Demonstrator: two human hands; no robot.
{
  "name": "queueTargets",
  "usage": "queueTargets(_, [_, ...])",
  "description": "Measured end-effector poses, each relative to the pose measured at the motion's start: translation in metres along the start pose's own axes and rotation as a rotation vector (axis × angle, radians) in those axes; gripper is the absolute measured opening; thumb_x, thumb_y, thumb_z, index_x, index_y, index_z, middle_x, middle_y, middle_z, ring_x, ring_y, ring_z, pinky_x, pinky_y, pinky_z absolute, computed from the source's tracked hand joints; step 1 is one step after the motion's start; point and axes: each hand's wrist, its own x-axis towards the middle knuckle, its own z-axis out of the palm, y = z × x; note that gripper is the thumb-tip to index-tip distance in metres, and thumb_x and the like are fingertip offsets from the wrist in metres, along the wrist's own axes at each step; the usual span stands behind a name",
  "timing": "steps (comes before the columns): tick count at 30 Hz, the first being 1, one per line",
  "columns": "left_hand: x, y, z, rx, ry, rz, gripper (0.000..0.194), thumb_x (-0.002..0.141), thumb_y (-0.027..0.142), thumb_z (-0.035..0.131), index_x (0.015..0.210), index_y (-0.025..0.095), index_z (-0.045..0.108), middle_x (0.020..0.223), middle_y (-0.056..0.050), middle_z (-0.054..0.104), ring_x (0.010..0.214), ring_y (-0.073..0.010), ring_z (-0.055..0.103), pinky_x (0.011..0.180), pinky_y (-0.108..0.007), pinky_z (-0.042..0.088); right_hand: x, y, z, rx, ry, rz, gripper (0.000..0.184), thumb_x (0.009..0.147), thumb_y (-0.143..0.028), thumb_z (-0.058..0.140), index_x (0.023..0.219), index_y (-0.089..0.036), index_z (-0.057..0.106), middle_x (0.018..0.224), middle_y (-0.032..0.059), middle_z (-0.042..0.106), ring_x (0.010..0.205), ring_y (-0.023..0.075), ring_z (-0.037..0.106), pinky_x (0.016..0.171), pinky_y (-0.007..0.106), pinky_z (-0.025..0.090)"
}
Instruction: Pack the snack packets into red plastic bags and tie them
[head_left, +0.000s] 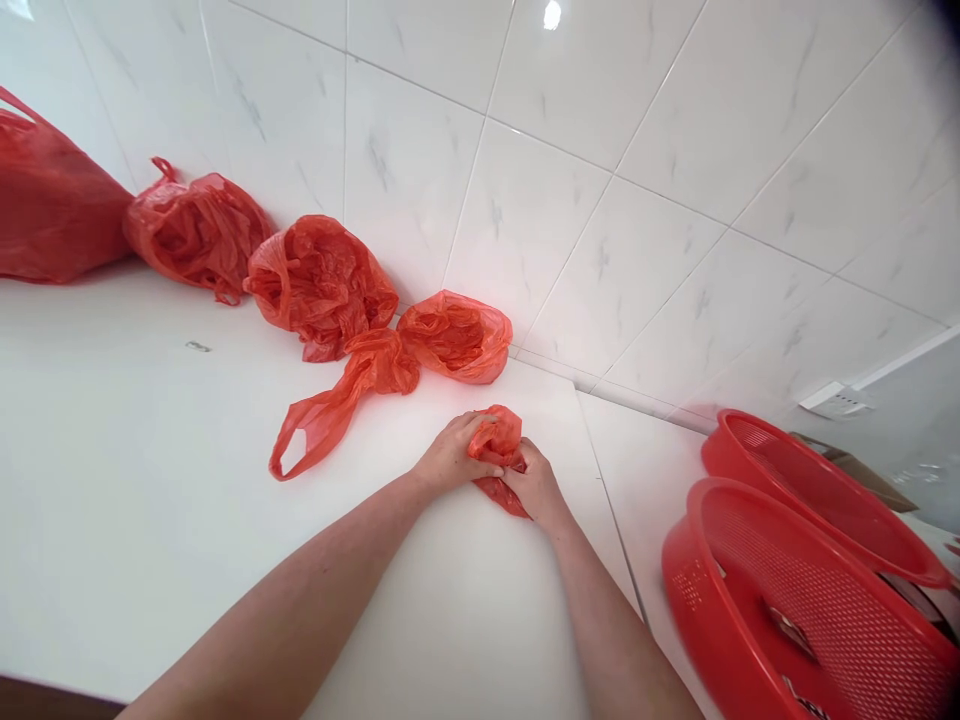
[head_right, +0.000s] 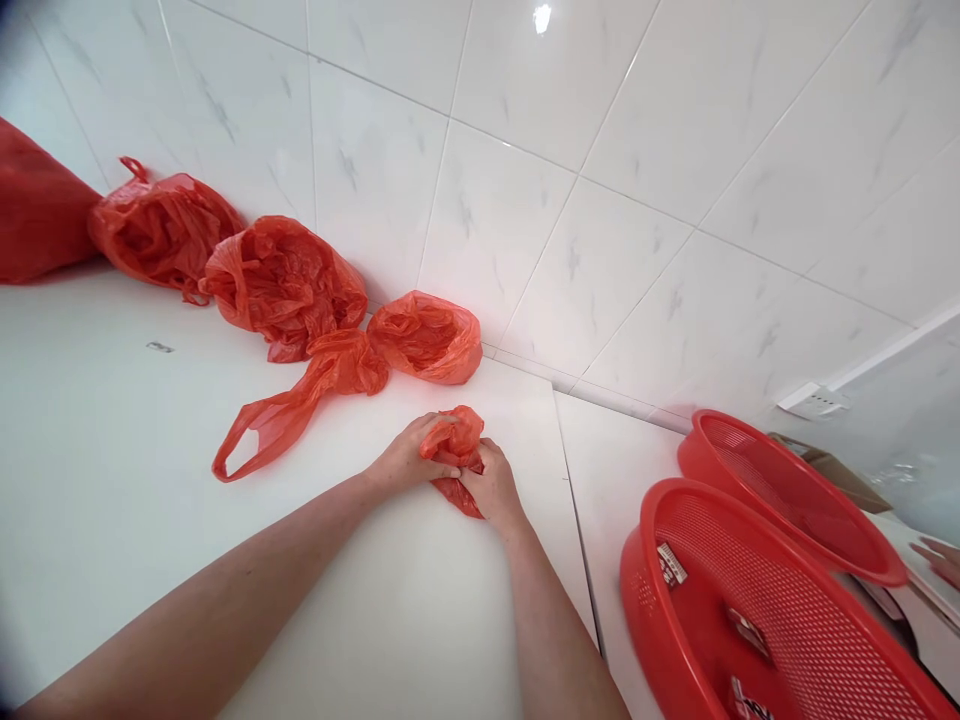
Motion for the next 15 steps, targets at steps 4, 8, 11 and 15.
queueTargets(4, [0.004,-0.003,0.000,0.101,-0.080,-0.004,0.007,0.069,0.030,0.066,0.072,0.025,0.062,0.079,0.000,0.063,0.080,-0.0191,0.058,0.076,-0.032,0.047,0.000,0.000,0.006,-0.005,0.054,0.004,0.012,0.073,-0.034,0.062,0.079,-0.023,0.062,0.082,0.0007,0.061,0.076,0.0184,0.056,0.069,0.032,0.046])
queueTargets(8, [0.004,-0.002,-0.001,0.233,-0.106,0.061,0.019,0.076,0.030,0.057,0.059,0.021,0.054,0.064,0.001,0.057,0.066,-0.0150,0.053,0.073,-0.029,0.044,-0.002,0.001,0.007,0.079,0.064,0.055,0.016,0.072,-0.038,0.065,0.075,-0.022,0.062,0.077,0.0007,0.063,0.072,0.0193,0.058,0.067,0.033,0.046])
queueTargets(11, [0.000,0.001,0.000,0.281,-0.057,0.019,0.025,0.079,0.033,0.054,0.058,0.021,0.050,0.062,0.001,0.056,0.065,-0.0154,0.052,0.069,-0.029,0.044,-0.001,0.005,0.002,0.202,0.035,0.037,0.026,0.070,-0.038,0.069,0.092,-0.024,0.064,0.091,0.0019,0.066,0.084,0.0213,0.060,0.077,0.036,0.047])
queueTargets(15, [-0.006,0.007,-0.005,0.071,0.093,-0.139,0.020,0.079,0.036,0.055,0.066,0.021,0.050,0.071,0.000,0.058,0.067,-0.0155,0.056,0.061,-0.028,0.047,0.006,0.019,-0.009,0.571,0.090,0.071,0.042,0.073,-0.049,0.066,0.108,-0.026,0.062,0.108,0.0046,0.063,0.099,0.0219,0.058,0.085,0.036,0.047])
